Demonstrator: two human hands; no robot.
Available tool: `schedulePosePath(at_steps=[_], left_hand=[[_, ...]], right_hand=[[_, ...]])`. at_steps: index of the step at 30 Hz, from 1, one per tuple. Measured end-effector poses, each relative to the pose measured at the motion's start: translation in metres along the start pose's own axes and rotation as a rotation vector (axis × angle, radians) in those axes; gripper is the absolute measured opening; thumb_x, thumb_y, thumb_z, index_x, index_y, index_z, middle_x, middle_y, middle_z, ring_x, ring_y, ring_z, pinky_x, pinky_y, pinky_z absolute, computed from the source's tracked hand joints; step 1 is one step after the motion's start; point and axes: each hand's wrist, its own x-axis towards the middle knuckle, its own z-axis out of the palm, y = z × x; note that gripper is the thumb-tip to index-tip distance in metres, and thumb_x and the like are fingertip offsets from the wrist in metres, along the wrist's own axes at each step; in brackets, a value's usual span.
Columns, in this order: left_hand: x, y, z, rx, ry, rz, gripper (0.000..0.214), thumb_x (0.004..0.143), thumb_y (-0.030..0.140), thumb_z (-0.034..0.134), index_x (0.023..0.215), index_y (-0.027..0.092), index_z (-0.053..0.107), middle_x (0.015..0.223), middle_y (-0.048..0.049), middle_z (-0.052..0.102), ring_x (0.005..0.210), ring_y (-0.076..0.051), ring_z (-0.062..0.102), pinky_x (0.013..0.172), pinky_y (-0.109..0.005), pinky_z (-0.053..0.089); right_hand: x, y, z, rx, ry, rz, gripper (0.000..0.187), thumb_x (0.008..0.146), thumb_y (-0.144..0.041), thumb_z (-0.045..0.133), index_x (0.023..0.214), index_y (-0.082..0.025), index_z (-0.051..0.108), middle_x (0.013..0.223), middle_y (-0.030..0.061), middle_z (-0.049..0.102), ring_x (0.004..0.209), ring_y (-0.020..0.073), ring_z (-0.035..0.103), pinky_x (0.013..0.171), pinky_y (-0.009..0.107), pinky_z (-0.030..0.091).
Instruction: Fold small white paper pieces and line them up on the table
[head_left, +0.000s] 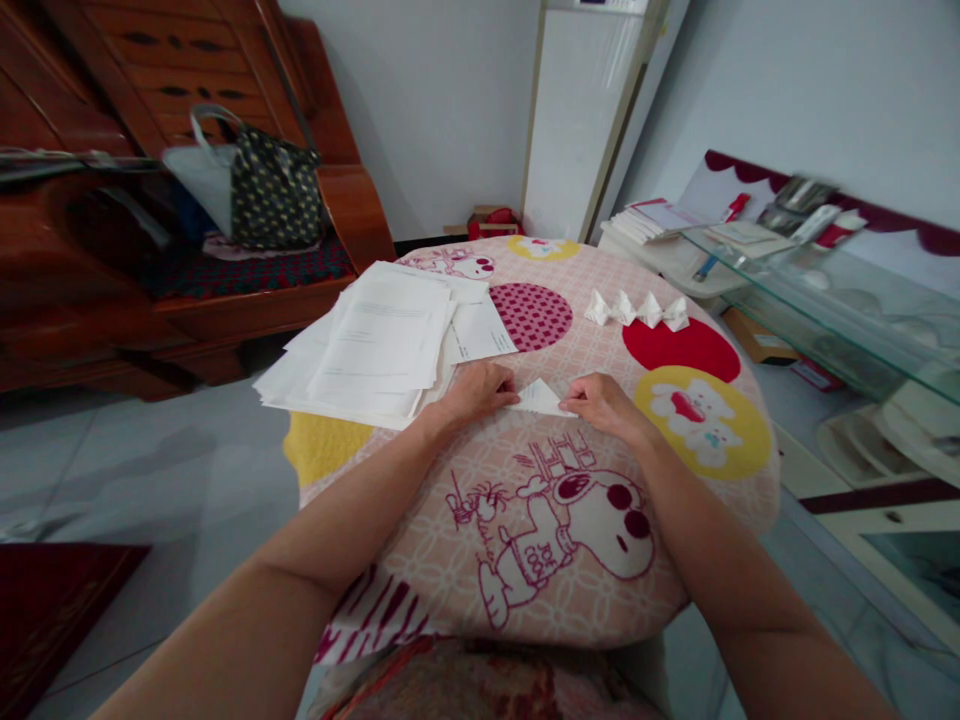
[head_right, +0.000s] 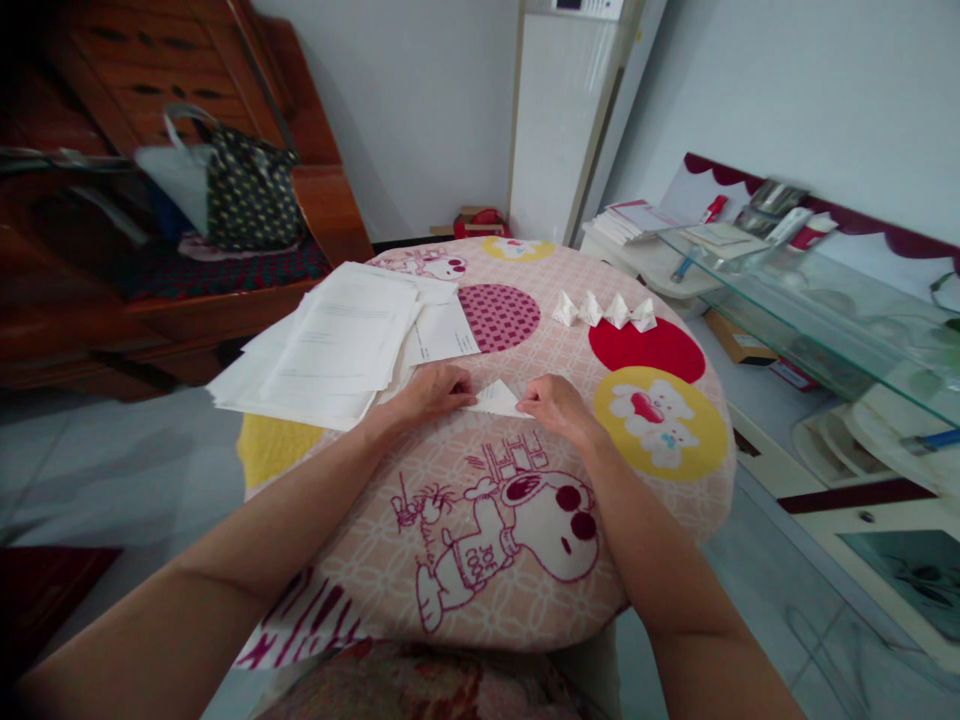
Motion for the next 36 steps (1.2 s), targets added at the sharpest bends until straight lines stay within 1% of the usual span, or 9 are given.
schedulePosePath(at_steps=[10,14,18,20,22,25,27,31,36], left_hand=[[-0.001,-0.001,0.001,-0.034,0.025,0.001,0.012,0.083,0.028,0.068,0.079,0.017,0.072,0.078,-0.0033,0.071,0.072,-0.016,0.061,0.068,-0.025,0.041],[0.000,-0.003,0.003,-0.053,0.034,0.015,0.011,0.083,0.027,0.067,0.078,0.017,0.070,0.075,-0.0021,0.069,0.070,-0.015,0.059,0.067,-0.025,0.041],[-0.001,-0.002,0.003,-0.020,0.020,0.028,0.010,0.084,0.025,0.067,0.080,0.016,0.069,0.079,-0.0045,0.069,0.074,-0.017,0.061,0.071,-0.027,0.043],[-0.002,0.000,0.003,-0.009,0.060,0.086,0.006,0.084,0.019,0.066,0.087,0.015,0.070,0.087,-0.0065,0.070,0.082,-0.019,0.063,0.076,-0.028,0.046],[-0.004,0.003,0.004,-0.020,0.092,0.201,0.016,0.083,0.010,0.060,0.095,0.016,0.069,0.097,-0.0074,0.070,0.091,-0.019,0.064,0.082,-0.027,0.047],[-0.006,0.005,0.007,-0.051,0.047,0.373,0.031,0.082,0.001,0.047,0.098,0.017,0.069,0.100,-0.0068,0.069,0.094,-0.017,0.063,0.084,-0.026,0.047],[-0.007,0.006,0.009,-0.052,0.010,0.403,0.034,0.082,-0.001,0.044,0.095,0.017,0.070,0.097,-0.0064,0.068,0.090,-0.016,0.063,0.081,-0.025,0.047],[-0.004,0.005,0.012,-0.057,0.014,0.314,0.034,0.078,0.000,0.047,0.093,0.018,0.071,0.095,-0.0048,0.070,0.090,-0.017,0.063,0.085,-0.027,0.047],[-0.001,0.012,0.018,-0.089,0.064,0.153,0.024,0.080,0.009,0.053,0.089,0.017,0.073,0.087,-0.0047,0.069,0.080,-0.017,0.062,0.079,-0.028,0.048]], right_hand=[[-0.001,-0.004,-0.002,0.043,-0.019,0.040,0.023,0.077,-0.022,0.066,0.056,-0.017,0.056,0.053,-0.0038,0.048,0.057,0.0120,0.044,0.058,0.026,0.031],[-0.001,-0.002,0.000,0.013,-0.014,0.047,0.023,0.079,-0.022,0.067,0.058,-0.017,0.058,0.055,-0.0031,0.051,0.058,0.0127,0.047,0.059,0.026,0.031],[0.000,-0.001,0.002,-0.074,0.000,0.053,0.020,0.080,-0.022,0.069,0.062,-0.017,0.063,0.060,-0.0008,0.058,0.062,0.0140,0.052,0.061,0.027,0.032],[0.000,-0.002,0.001,-0.129,0.027,0.068,0.015,0.080,-0.024,0.072,0.067,-0.017,0.066,0.065,0.0013,0.063,0.066,0.0153,0.055,0.062,0.027,0.033],[-0.002,-0.006,0.001,-0.187,0.067,0.087,0.010,0.079,-0.026,0.073,0.076,-0.017,0.070,0.072,0.0036,0.067,0.070,0.0170,0.057,0.063,0.028,0.033],[-0.005,-0.013,0.003,-0.250,0.097,0.070,0.006,0.080,-0.019,0.069,0.085,-0.018,0.073,0.079,0.0060,0.071,0.075,0.0187,0.060,0.066,0.028,0.035],[-0.006,-0.016,0.007,-0.253,0.086,0.033,0.012,0.081,-0.013,0.064,0.084,-0.018,0.074,0.081,0.0070,0.072,0.076,0.0190,0.061,0.067,0.028,0.036],[-0.003,-0.017,0.013,-0.142,0.052,0.018,0.018,0.078,-0.009,0.059,0.081,-0.017,0.074,0.078,0.0062,0.072,0.073,0.0178,0.061,0.065,0.027,0.037],[0.001,-0.020,0.013,-0.037,0.031,0.143,0.006,0.077,-0.023,0.070,0.076,-0.018,0.073,0.072,0.0029,0.070,0.068,0.0165,0.060,0.062,0.027,0.038]])
